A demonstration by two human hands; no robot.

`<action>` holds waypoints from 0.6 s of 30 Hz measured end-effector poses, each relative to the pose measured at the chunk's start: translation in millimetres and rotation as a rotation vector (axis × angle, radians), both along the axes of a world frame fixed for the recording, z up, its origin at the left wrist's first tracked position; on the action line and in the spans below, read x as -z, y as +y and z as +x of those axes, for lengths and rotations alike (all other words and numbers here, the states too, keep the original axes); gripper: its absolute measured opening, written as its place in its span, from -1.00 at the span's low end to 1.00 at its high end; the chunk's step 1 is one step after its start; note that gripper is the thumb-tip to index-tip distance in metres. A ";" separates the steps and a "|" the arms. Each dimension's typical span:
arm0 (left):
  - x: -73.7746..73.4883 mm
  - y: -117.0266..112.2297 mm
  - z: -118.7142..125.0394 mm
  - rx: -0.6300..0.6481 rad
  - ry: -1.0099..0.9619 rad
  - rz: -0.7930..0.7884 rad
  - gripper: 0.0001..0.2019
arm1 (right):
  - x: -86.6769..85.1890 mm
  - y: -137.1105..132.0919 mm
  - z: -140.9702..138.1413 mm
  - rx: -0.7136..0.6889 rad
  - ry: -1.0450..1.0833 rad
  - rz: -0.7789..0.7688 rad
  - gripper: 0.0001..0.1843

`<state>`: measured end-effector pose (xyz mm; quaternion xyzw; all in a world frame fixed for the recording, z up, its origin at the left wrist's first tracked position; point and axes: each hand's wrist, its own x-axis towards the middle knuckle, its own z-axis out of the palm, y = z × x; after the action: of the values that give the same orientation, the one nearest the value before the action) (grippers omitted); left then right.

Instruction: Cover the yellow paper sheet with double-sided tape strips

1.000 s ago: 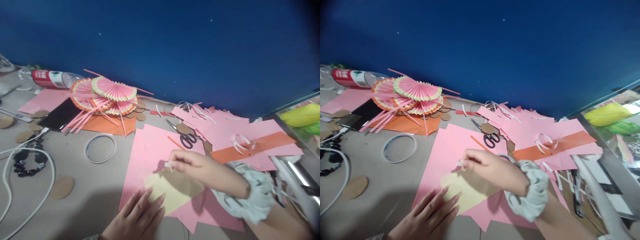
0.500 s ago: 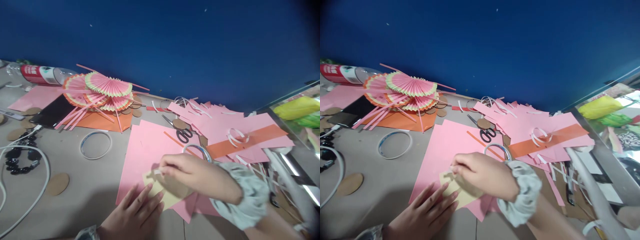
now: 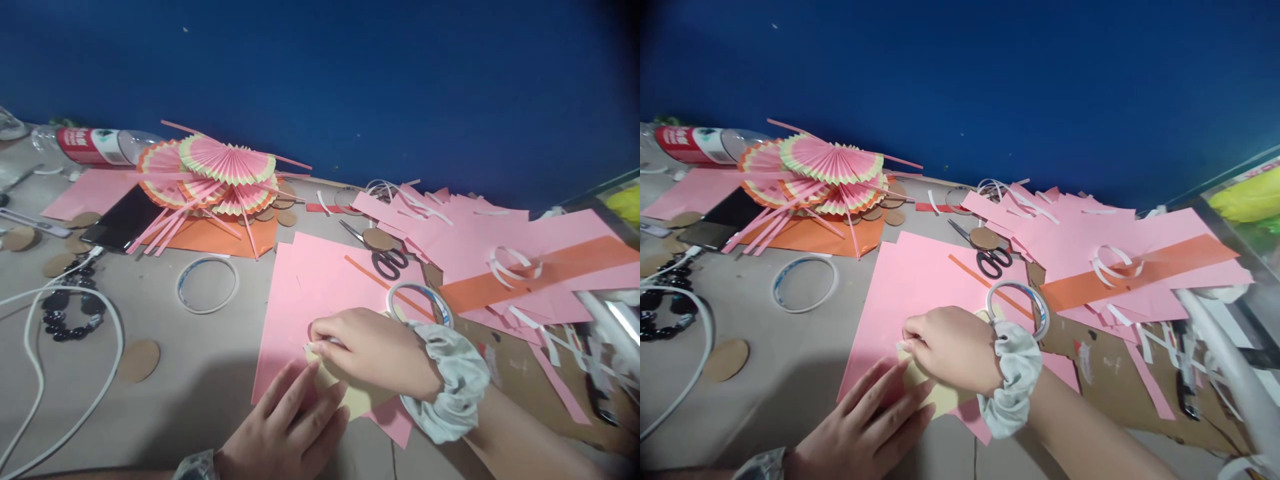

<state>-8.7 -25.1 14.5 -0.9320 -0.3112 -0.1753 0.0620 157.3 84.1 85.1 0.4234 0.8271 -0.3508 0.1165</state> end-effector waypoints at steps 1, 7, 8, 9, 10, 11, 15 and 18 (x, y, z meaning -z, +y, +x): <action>1.3 -0.9 0.4 -0.032 -0.053 -0.003 -0.73 | 0.4 -0.1 -0.1 0.003 0.005 0.003 -0.74; -0.7 1.6 0.3 -0.057 -0.108 -0.041 -0.72 | 2.9 -0.6 0.3 0.024 0.013 0.004 -0.75; -1.6 2.2 0.3 -0.059 -0.109 -0.045 -0.68 | 3.0 -0.7 0.2 0.028 0.013 0.004 -0.76; -2.1 2.4 0.2 -0.062 -0.113 -0.046 -0.63 | 2.9 -0.8 -0.1 0.033 0.011 0.004 -0.75; -2.3 2.3 0.3 -0.064 -0.114 -0.045 -0.61 | 2.8 -1.0 -0.3 0.037 0.008 0.004 -0.75; -2.2 1.9 0.3 -0.065 -0.114 -0.044 -0.59 | 2.7 -1.1 -0.6 0.040 0.003 0.006 -0.75; -1.3 -0.3 -0.3 -0.065 -0.078 -0.041 -0.59 | 2.8 -2.0 -1.0 0.044 0.000 0.014 -0.72; -1.3 -1.2 -0.9 -0.080 -0.064 -0.056 -0.57 | 3.3 -2.1 -0.8 0.041 0.015 0.007 -0.71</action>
<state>-9.6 -26.3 15.8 -0.9140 -0.3549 -0.1938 0.0330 156.5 82.0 81.8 0.4380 0.8204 -0.3533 0.1016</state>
